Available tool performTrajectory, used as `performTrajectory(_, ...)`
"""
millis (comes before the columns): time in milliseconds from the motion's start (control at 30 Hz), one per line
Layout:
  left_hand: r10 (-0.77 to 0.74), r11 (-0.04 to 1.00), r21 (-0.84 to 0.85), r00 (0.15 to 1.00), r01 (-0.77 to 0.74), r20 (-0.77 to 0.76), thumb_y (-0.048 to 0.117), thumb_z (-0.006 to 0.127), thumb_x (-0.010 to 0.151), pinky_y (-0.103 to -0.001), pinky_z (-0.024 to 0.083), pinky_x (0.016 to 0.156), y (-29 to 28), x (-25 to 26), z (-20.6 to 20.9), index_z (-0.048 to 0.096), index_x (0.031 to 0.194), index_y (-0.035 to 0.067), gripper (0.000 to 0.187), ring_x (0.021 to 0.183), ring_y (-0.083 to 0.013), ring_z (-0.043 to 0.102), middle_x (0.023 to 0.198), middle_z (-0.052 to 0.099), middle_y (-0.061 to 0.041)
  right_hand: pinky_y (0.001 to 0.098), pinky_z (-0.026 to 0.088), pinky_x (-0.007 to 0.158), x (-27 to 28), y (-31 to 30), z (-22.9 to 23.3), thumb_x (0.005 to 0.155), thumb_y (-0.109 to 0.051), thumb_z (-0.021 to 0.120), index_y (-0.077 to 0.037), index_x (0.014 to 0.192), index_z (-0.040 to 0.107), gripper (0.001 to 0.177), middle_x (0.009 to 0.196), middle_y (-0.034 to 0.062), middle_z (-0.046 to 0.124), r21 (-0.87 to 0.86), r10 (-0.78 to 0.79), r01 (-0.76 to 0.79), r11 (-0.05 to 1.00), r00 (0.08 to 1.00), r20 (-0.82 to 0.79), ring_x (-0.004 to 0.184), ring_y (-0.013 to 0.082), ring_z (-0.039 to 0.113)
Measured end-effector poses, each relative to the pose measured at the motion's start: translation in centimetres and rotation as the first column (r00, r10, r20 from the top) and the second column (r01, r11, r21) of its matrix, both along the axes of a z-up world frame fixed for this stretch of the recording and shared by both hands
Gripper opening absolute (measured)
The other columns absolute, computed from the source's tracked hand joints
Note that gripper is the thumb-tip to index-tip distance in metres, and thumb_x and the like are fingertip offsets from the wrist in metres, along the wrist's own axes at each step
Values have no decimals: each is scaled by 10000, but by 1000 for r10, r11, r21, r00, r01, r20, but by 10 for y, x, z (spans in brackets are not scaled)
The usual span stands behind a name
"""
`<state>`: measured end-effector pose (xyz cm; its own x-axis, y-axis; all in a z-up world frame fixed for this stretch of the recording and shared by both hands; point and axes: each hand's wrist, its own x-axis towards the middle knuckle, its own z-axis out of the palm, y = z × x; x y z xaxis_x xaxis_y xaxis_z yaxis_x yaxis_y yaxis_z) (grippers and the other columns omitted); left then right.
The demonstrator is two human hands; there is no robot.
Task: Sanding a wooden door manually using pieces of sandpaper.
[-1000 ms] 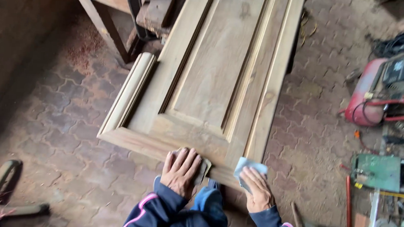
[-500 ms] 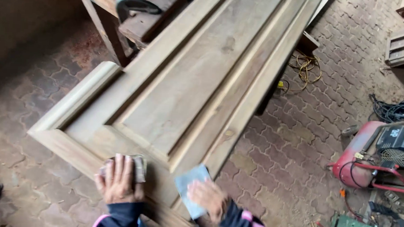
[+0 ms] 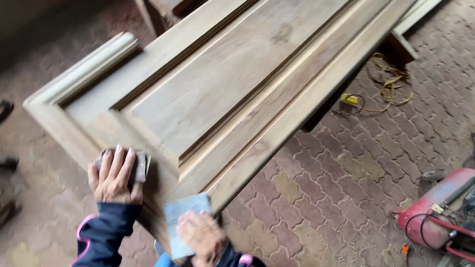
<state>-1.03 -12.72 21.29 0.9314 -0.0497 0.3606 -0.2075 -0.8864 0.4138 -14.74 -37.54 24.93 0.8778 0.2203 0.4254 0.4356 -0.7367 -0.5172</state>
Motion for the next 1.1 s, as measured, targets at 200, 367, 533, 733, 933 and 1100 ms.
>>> performTrajectory(200, -14, 999, -38, 999, 15, 37, 282, 679, 870, -549, 207, 1267, 2, -1, 0, 651, 1408, 177, 549, 1465, -315, 490, 1526, 580, -105, 543, 353, 1171, 51, -99, -31, 805, -162, 618, -62, 1249, 703, 464, 1331, 162, 683, -147, 107, -112, 983, 993, -43, 1308, 320, 591)
performTrajectory(367, -28, 999, -26, 1000, 28, -5, 293, 703, 873, -550, 175, 1266, 2, -2, -2, 644, 1427, 192, 566, 1481, -303, 463, 1551, 558, -96, 441, 416, 1205, 150, -243, -22, 1003, -4, 632, -2, 1269, 686, 272, 1383, 192, 656, -157, -380, 401, 902, 913, 149, 1370, 358, 559)
performTrajectory(533, -17, 999, -33, 1000, 17, 2, 291, 710, 865, -533, 181, 1264, 1, -2, -1, 640, 1426, 190, 574, 1477, -302, 463, 1543, 559, -89, 510, 313, 1267, 54, -71, -15, 923, -82, 499, -25, 1304, 651, 414, 1430, 193, 604, 3, -234, 236, 972, 961, 147, 1438, 369, 498)
performTrajectory(733, -31, 999, -31, 999, 31, -18, 263, 710, 835, -526, 196, 1268, -1, 0, 11, 646, 1413, 188, 586, 1469, -301, 468, 1534, 566, -95, 525, 354, 1230, 36, -39, -46, 928, -74, 428, -23, 1315, 633, 441, 1423, 208, 581, 231, -140, 102, 968, 978, 156, 1398, 337, 511)
performTrajectory(933, -35, 999, -31, 999, 36, 34, 235, 690, 843, -514, 223, 1276, -5, 0, 6, 658, 1397, 186, 556, 1463, -301, 493, 1511, 590, -103, 454, 455, 1127, 163, -188, -21, 1125, -215, 443, 65, 1404, 558, 412, 1419, 312, 573, 241, -761, 748, 618, 647, -57, 1314, 446, 564)
performTrajectory(1100, -15, 999, -29, 1000, 14, -26, 213, 663, 807, -503, 203, 1296, -7, 4, 8, 658, 1398, 185, 593, 1484, -299, 481, 1530, 580, -103, 419, 409, 1165, 98, -98, -29, 1121, -250, 427, 67, 1493, 450, 490, 1524, 324, 485, 312, -678, 695, 648, 713, -177, 1400, 425, 509)
